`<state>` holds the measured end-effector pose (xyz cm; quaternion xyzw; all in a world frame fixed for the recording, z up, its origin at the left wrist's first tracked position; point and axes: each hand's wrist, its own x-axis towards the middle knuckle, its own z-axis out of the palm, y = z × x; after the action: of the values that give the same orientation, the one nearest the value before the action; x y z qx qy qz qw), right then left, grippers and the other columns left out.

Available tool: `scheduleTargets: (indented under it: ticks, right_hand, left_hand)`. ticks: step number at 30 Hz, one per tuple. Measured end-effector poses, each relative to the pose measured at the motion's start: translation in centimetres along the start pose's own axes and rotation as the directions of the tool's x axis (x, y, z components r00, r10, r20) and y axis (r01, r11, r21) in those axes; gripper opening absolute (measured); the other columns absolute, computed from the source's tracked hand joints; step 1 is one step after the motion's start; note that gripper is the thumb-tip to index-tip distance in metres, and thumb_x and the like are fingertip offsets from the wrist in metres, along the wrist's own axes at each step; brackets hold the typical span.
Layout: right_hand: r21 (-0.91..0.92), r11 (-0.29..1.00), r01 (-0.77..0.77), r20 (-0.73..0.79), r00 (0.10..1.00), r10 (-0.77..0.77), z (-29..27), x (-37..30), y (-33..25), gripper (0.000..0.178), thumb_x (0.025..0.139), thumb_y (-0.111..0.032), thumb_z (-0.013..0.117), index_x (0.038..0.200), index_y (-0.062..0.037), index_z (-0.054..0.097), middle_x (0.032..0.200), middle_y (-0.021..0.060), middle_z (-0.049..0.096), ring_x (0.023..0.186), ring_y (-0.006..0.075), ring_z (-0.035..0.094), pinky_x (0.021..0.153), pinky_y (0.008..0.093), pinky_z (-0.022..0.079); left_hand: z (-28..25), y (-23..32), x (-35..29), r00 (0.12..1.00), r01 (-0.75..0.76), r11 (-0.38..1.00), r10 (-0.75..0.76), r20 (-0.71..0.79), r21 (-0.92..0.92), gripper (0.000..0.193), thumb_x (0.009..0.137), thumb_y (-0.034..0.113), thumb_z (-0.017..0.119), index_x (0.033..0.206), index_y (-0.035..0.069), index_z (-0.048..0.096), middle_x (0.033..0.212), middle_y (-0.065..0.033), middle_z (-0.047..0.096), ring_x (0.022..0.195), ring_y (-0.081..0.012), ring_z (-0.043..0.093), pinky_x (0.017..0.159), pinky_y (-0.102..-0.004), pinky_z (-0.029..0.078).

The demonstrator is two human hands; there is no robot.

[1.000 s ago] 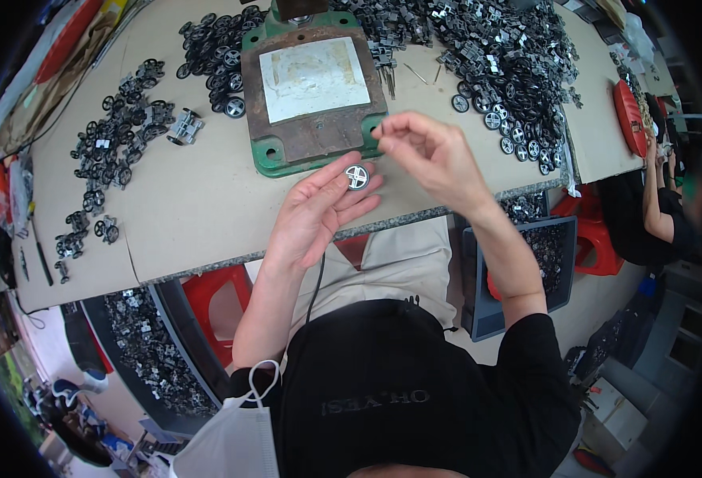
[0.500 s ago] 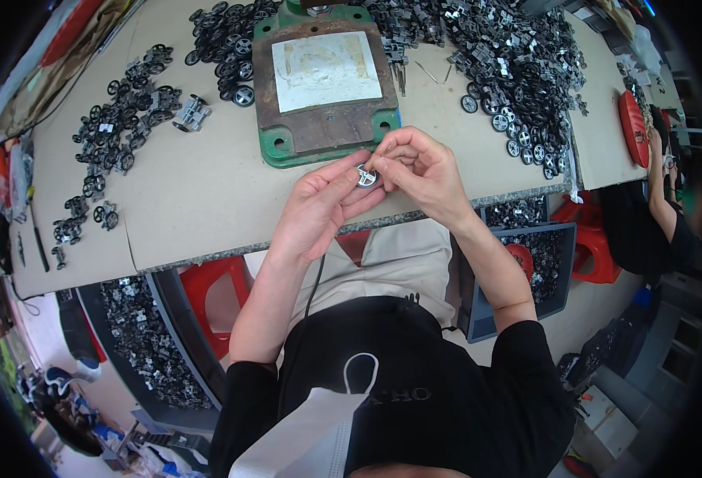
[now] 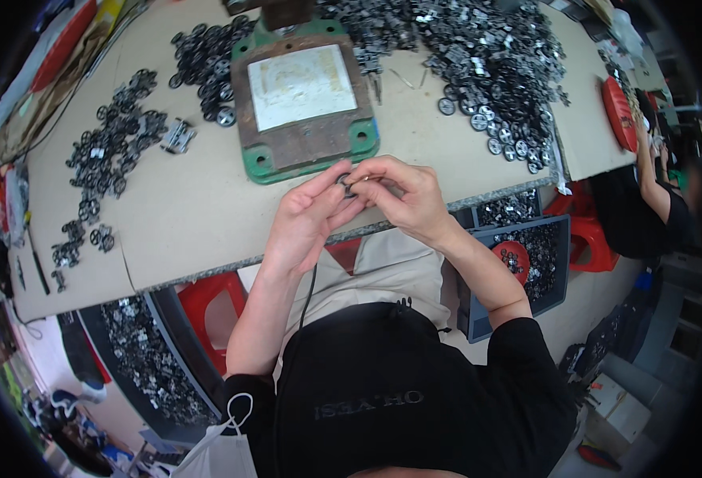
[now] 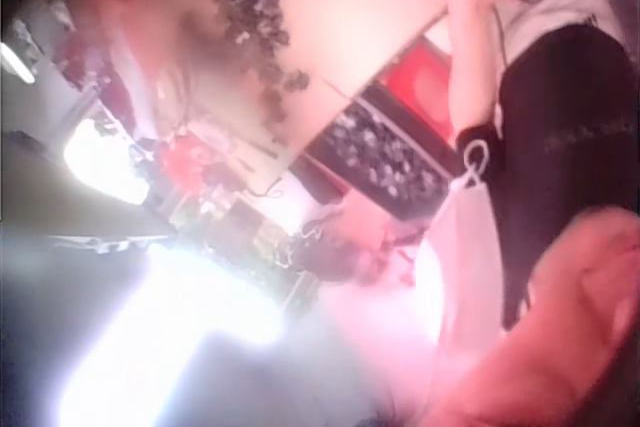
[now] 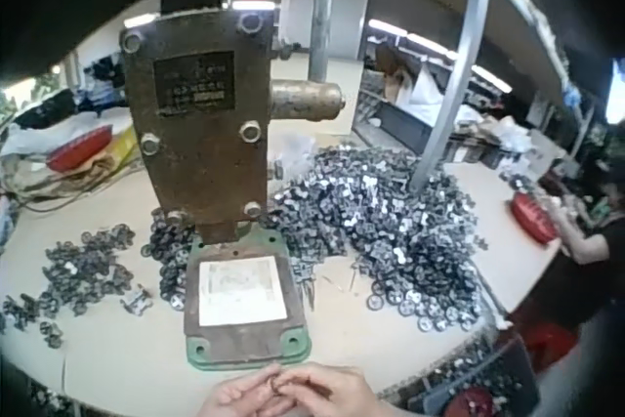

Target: Assembling small metal and plastic components using a manual press.

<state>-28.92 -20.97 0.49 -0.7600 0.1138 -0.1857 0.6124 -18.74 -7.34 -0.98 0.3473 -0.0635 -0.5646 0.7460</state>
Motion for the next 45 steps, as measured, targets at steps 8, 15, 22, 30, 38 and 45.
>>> scheduleTargets:
  ticks: [8,15,22,30,38,45]
  right_hand:
    - [-0.766,0.642,-0.021,-0.154,0.976,-0.152,-9.9,2.8,0.4,0.021,0.078,-0.004,0.059,0.099,-0.0050,0.062,0.087,0.0084,0.062,0.071,0.0200,0.061,0.064,0.0293,0.048]
    - [-0.818,0.574,-0.047,-0.217,0.948,-0.232,-12.0,9.7,2.5,0.024,0.077,-0.009,0.060,0.101,-0.0051,0.061,0.097,0.0111,0.058,0.085,0.0273,0.057,0.076,0.0374,0.046]
    - [-0.940,0.279,0.198,0.109,0.946,-0.306,-13.9,15.7,3.5,0.030,0.075,-0.011,0.063,0.105,-0.0054,0.060,0.101,0.0106,0.060,0.097,0.0280,0.050,0.086,0.0372,0.041]
    - [-0.147,0.988,-0.042,-0.195,0.981,0.012,-11.4,7.3,-1.1,0.015,0.080,-0.009,0.063,0.092,0.0003,0.060,0.088,0.0043,0.061,0.080,0.0106,0.058,0.065,0.0241,0.047]
    - [0.329,0.940,-0.087,-0.123,0.983,0.134,-7.3,1.0,1.9,0.013,0.077,0.004,0.063,0.086,-0.0009,0.057,0.108,0.0096,0.055,0.093,0.0120,0.054,0.081,0.0250,0.045]
    - [0.574,0.812,-0.109,-0.177,0.951,0.253,-4.5,0.2,1.1,0.026,0.081,0.001,0.061,0.105,0.0036,0.053,0.099,0.0074,0.059,0.089,0.0109,0.056,0.080,0.0240,0.046]
  left_hand:
    - [1.0,0.3,0.0,0.999,0.027,1.000,-0.026,0.033,-0.006,0.038,0.090,0.007,0.049,0.126,-0.002,0.042,0.114,-0.0166,0.054,0.107,-0.0266,0.054,0.093,-0.0348,0.047]
    - [0.3,0.0,0.2,0.998,0.027,0.999,-0.030,0.052,0.046,0.037,0.089,0.011,0.052,0.124,-0.001,0.045,0.113,-0.0139,0.056,0.101,-0.0236,0.057,0.084,-0.0320,0.049]
    - [0.1,0.0,0.1,0.997,0.020,0.999,-0.023,0.078,0.035,0.037,0.089,0.012,0.053,0.123,0.000,0.047,0.113,-0.0133,0.056,0.100,-0.0233,0.057,0.083,-0.0318,0.049]
    - [0.4,-0.4,-0.2,0.999,-0.044,0.999,0.044,0.017,0.006,0.034,0.088,0.008,0.053,0.121,-0.001,0.048,0.112,-0.0134,0.056,0.096,-0.0227,0.059,0.081,-0.0294,0.050]
    - [1.3,-0.6,-0.5,0.991,-0.123,0.989,0.127,-0.043,0.078,0.033,0.088,0.007,0.054,0.119,-0.002,0.050,0.109,-0.0117,0.058,0.093,-0.0207,0.060,0.080,-0.0285,0.049]
    - [1.6,-1.1,-0.6,0.981,-0.160,0.977,0.173,-0.083,0.141,0.032,0.086,0.003,0.055,0.117,-0.002,0.052,0.107,-0.0110,0.059,0.091,-0.0206,0.061,0.080,-0.0288,0.049]
